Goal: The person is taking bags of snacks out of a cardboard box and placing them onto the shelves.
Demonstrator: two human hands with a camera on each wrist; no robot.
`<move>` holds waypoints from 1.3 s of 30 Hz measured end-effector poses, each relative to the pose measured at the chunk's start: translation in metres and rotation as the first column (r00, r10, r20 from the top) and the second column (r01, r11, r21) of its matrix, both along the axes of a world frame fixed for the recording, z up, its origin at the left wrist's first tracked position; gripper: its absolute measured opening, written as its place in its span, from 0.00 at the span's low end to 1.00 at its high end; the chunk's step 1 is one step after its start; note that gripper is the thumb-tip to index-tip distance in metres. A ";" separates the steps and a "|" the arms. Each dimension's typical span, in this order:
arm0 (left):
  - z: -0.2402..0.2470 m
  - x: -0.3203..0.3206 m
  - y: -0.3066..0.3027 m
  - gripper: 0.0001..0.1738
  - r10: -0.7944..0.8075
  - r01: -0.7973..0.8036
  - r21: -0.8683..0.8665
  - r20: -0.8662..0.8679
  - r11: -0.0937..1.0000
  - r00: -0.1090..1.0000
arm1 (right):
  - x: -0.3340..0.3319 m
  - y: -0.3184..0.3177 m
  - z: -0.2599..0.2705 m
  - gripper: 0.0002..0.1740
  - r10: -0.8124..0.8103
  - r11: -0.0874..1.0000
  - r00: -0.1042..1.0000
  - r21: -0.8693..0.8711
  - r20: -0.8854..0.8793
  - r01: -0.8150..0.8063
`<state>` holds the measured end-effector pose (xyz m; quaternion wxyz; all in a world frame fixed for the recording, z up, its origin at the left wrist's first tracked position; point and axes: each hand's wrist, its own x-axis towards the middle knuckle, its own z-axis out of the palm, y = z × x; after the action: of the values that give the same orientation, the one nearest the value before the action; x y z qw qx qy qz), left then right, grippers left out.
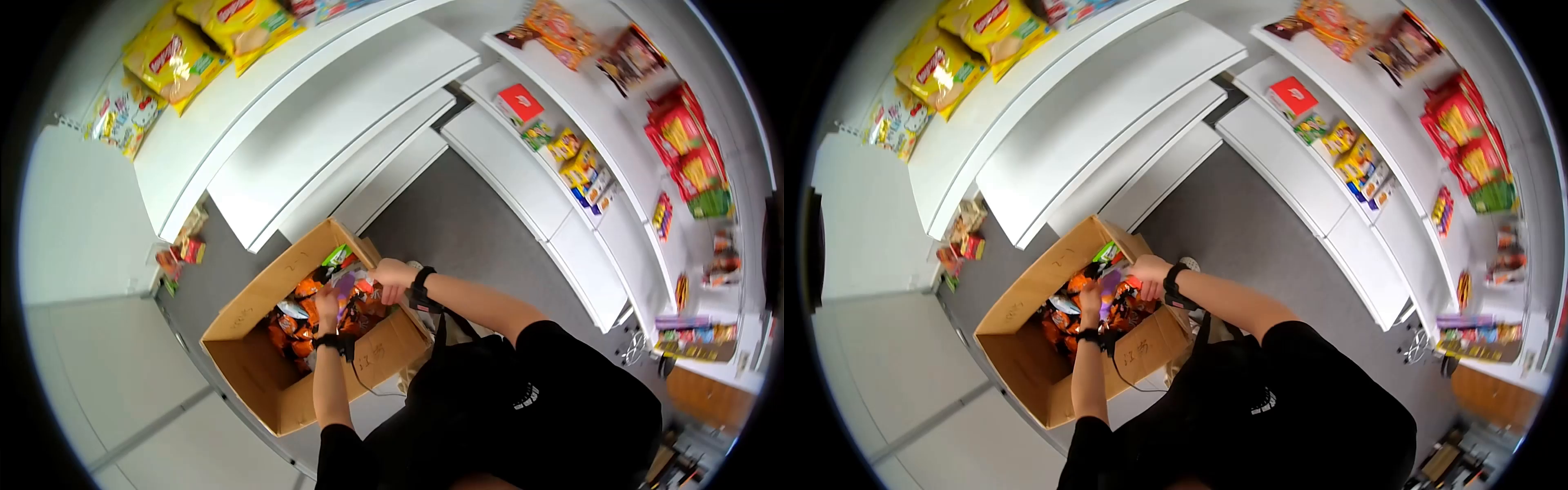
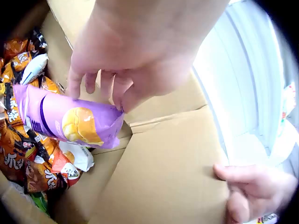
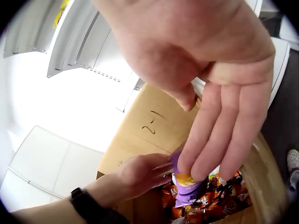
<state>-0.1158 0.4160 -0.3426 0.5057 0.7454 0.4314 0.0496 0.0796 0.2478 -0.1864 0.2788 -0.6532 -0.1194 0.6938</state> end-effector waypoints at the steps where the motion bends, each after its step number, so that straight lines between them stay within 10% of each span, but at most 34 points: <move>1: 0.011 -0.012 -0.002 0.11 0.065 -0.067 -0.026 -0.055 0.997 0.996 | -0.006 -0.007 0.002 0.34 -0.059 0.998 0.998 0.017 0.020 0.058; 10: 0.152 -0.066 -0.053 0.06 0.295 -0.144 -0.434 0.304 0.889 0.906 | -0.040 -0.058 -0.037 0.30 -0.442 0.823 0.876 0.300 -0.193 0.482; 22: 0.338 -0.016 -0.144 0.06 0.070 0.169 -0.388 0.532 0.906 0.844 | -0.058 -0.145 0.093 0.55 -0.282 0.643 0.946 0.764 0.159 0.063; 32: 0.350 0.109 -0.245 0.05 0.081 0.323 -0.555 0.582 0.766 0.809 | 0.033 -0.297 0.126 0.37 -0.470 0.607 0.878 0.756 0.093 0.245; 39: 0.335 0.183 -0.324 0.11 -0.153 0.410 -0.405 0.533 0.817 0.832 | 0.108 -0.411 0.147 0.30 -0.511 0.718 0.713 0.695 0.481 0.046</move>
<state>0.0676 0.0917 -0.0079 0.7739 0.6083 0.1717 0.0395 0.1880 -0.1636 -0.0389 0.5328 -0.7251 -0.3280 0.2879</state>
